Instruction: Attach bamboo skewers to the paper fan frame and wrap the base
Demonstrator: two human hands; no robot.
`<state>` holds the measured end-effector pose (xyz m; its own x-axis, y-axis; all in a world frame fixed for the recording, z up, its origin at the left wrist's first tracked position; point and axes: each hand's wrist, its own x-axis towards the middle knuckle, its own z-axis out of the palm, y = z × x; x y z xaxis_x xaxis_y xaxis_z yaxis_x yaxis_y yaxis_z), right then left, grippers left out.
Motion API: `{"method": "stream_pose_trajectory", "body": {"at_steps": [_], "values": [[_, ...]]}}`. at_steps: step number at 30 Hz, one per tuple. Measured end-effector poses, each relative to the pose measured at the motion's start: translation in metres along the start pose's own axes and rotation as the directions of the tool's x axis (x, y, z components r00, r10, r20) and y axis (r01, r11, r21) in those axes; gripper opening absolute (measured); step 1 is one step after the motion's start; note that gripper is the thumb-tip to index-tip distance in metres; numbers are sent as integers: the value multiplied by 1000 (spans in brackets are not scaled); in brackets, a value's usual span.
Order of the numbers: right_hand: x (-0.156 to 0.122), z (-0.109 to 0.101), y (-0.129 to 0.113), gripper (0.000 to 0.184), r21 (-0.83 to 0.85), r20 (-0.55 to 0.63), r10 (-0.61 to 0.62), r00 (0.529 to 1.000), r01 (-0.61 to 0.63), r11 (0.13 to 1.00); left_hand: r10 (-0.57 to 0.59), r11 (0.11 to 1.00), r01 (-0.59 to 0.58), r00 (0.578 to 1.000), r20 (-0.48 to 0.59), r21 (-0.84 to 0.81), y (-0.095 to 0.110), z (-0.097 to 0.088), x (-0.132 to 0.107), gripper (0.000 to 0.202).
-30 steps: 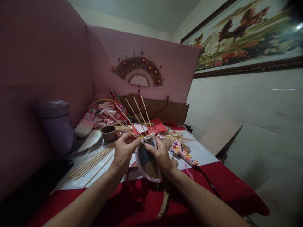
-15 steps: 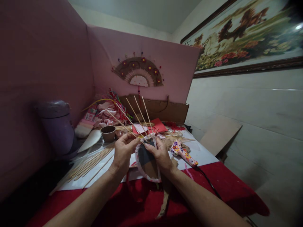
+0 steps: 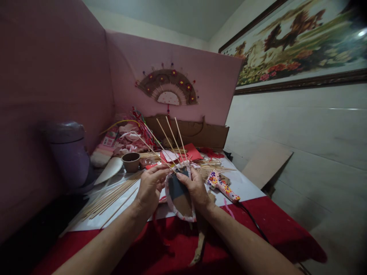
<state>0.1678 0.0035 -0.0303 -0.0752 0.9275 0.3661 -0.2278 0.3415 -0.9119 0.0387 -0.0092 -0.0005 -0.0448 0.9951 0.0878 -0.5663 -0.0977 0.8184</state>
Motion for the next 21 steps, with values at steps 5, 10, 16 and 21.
{"method": "stream_pose_trajectory", "body": {"at_steps": [5, 10, 16, 21], "values": [[0, 0, 2, 23, 39, -7, 1, 1000, -1, 999, -18, 1000, 18, 1000, 6, -24, -3, 3, -2, 23], [0, 0, 1, 22, 32, -28, -8, 1000, 9, 999, -16, 1000, 17, 997, 76, -17, -7, 2, -1, 10], [0, -1, 5, 23, 27, -29, -11, 1000, 12, 1000, -88, 996, 88, 993, 74, -7, -3, 4, -4, 12], [0, -1, 7, 24, 13, -13, -21, 1000, 21, 1000, -44, 998, 43, 998, 36, 41, -3, 5, -6, 13]]}}
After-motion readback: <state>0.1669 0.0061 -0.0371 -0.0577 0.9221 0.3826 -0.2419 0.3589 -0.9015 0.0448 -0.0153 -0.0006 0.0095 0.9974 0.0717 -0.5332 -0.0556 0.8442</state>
